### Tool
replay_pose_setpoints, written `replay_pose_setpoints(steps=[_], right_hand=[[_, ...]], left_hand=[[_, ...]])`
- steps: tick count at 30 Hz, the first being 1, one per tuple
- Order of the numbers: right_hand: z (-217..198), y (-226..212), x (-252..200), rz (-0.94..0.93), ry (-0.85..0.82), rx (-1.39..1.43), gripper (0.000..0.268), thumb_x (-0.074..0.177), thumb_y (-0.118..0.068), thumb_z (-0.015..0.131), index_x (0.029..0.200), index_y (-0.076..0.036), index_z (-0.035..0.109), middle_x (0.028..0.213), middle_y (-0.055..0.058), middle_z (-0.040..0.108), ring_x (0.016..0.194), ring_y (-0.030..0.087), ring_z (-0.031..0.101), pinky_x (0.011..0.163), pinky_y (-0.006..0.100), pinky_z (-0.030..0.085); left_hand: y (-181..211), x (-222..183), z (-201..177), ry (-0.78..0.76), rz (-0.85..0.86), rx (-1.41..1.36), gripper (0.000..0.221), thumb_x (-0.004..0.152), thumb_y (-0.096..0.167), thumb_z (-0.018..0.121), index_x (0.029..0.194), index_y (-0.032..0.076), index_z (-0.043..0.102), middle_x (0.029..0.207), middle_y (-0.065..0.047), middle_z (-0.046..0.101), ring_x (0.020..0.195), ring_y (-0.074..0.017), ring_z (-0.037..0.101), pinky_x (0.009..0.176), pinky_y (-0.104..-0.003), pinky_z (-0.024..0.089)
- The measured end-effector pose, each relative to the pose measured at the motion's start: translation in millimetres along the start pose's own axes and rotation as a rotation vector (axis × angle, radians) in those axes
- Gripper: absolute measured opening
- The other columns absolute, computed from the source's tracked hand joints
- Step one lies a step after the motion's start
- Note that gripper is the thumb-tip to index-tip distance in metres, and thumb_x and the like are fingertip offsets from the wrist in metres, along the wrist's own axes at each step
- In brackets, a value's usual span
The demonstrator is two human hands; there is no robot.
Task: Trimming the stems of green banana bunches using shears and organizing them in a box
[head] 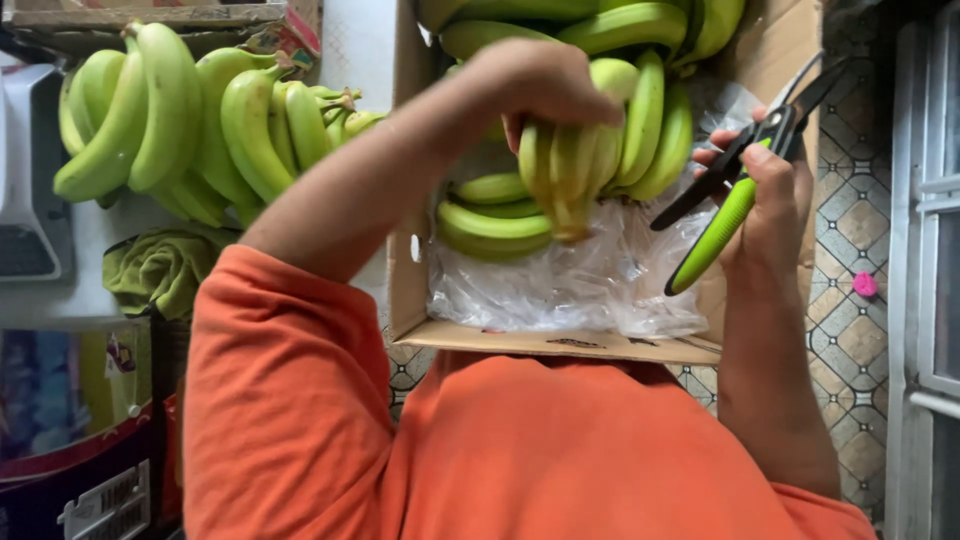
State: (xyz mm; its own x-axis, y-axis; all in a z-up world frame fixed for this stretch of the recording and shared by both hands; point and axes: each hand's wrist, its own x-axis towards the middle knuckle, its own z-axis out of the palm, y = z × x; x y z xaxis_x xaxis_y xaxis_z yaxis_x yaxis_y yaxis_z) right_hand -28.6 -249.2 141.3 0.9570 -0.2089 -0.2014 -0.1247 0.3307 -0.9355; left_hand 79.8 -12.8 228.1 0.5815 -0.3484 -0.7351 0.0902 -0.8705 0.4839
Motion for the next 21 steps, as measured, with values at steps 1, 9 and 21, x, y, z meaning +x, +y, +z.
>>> replay_pose_setpoints(steps=[1, 9, 21], right_hand=[[0, 0, -1, -0.001, 0.007, 0.000, 0.045, 0.087, -0.025, 0.062, 0.130, -0.013, 0.056, 0.109, 0.010, 0.069, 0.091, 0.020, 0.074, 0.080, 0.028, 0.063], [-1, 5, 1, -0.020, -0.049, -0.002, 0.047, 0.087, -0.027, 0.064, 0.131, -0.014, 0.056, 0.109, 0.010, 0.068, 0.092, 0.021, 0.072, 0.080, 0.028, 0.061], [8, -1, -6, -0.040, -0.052, -0.119, 0.052, 0.087, -0.028, 0.060, 0.136, -0.011, 0.054, 0.113, 0.010, 0.068, 0.095, 0.020, 0.071, 0.083, 0.029, 0.060]], left_hand=[[-8, 10, -3, -0.005, 0.004, 0.004, 0.053, 0.090, 0.045, 0.057, 0.109, -0.003, 0.068, 0.096, -0.013, 0.078, 0.074, -0.0326, 0.078, 0.054, -0.043, 0.066], [-110, 110, 18, -0.377, -0.140, -0.865, 0.054, 0.086, 0.057, 0.055, 0.107, 0.010, 0.071, 0.089, -0.008, 0.075, 0.075, -0.0242, 0.073, 0.059, -0.041, 0.064], [-92, 112, 54, 0.156, -0.122, -1.386, 0.056, 0.084, 0.009, 0.039, 0.135, -0.011, 0.032, 0.115, -0.052, 0.053, 0.074, -0.0541, 0.073, 0.065, -0.049, 0.068]])
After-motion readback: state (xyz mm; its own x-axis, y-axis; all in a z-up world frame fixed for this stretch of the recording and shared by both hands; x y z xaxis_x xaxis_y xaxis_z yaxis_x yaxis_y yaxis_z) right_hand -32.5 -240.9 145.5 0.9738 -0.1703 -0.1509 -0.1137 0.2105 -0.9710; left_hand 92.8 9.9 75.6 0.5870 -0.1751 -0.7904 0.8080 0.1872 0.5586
